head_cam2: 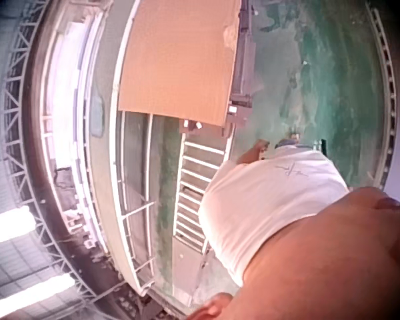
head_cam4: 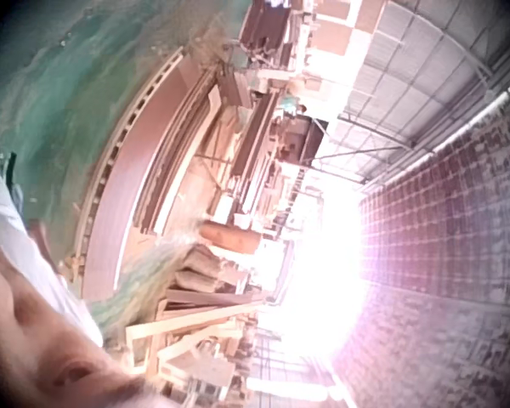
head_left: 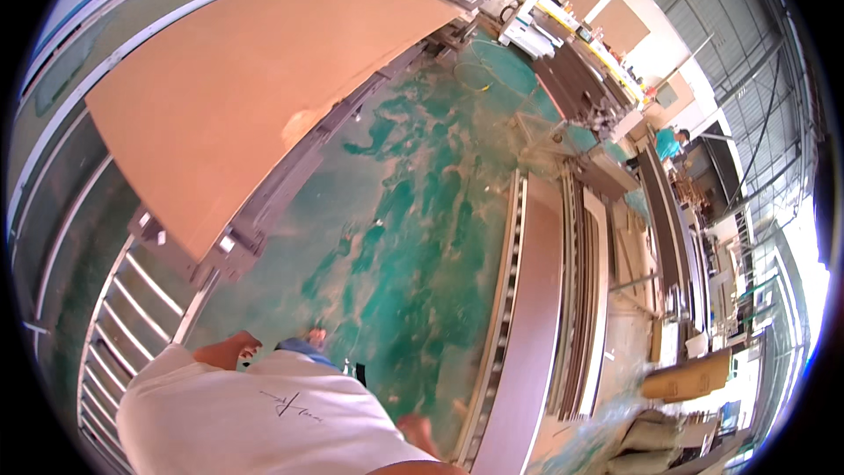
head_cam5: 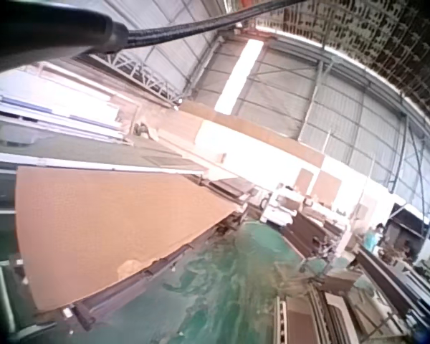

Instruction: The person carries a large wooden panel and places it on a machine, then uses a yellow air blow gun to remove dust from both sides of the panel.

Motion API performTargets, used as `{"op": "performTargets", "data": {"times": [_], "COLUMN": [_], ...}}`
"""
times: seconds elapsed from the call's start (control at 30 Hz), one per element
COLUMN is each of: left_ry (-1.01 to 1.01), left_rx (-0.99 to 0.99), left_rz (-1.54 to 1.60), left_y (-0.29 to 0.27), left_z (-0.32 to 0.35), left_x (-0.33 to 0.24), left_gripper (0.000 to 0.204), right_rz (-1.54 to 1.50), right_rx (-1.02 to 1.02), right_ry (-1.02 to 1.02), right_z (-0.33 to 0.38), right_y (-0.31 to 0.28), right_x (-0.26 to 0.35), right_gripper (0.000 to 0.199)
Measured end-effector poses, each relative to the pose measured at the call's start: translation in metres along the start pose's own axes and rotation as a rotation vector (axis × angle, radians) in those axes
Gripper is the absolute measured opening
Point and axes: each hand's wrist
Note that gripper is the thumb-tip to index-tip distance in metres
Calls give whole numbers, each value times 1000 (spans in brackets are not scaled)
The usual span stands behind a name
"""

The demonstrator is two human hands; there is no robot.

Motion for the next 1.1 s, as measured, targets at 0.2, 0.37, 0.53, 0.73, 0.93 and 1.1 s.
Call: {"op": "performTargets", "data": {"times": [0.2, 0.37, 0.53, 0.73, 0.93, 1.1], "left_ry": [346, 318, 362, 173, -108, 201], "left_rx": [-387, -458, -307, -210, -256, -363], "left_rz": [69, 89, 263, 282, 402, 113], "left_y": [-134, -253, -316, -381, -469, -581], "left_z": [-24, -66, -114, -175, -309, -340], "left_x": [-303, -513, -656, -831, -974, -1241], "left_gripper": [30, 31, 22, 14, 19, 27], "right_rz": [-36, -49, 60, -51, -622, -62], "right_rx": [-66, -68, -148, -458, -130, 7], "right_ry": [170, 263, 210, -295, -204, 226], "right_z": [-153, -283, -460, -759, -911, -935], "right_y": [-68, -81, -204, -417, -487, -463], "right_x": [104, 133, 240, 511, 651, 577], "right_gripper": [30, 29, 30, 32, 42, 35]}}
Point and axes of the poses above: each hand's wrist, its own z-axis away from the middle knuckle, its own y-axis out of the palm, x = y × z, and after that the axes turned 15 degrees about -z, right-handed
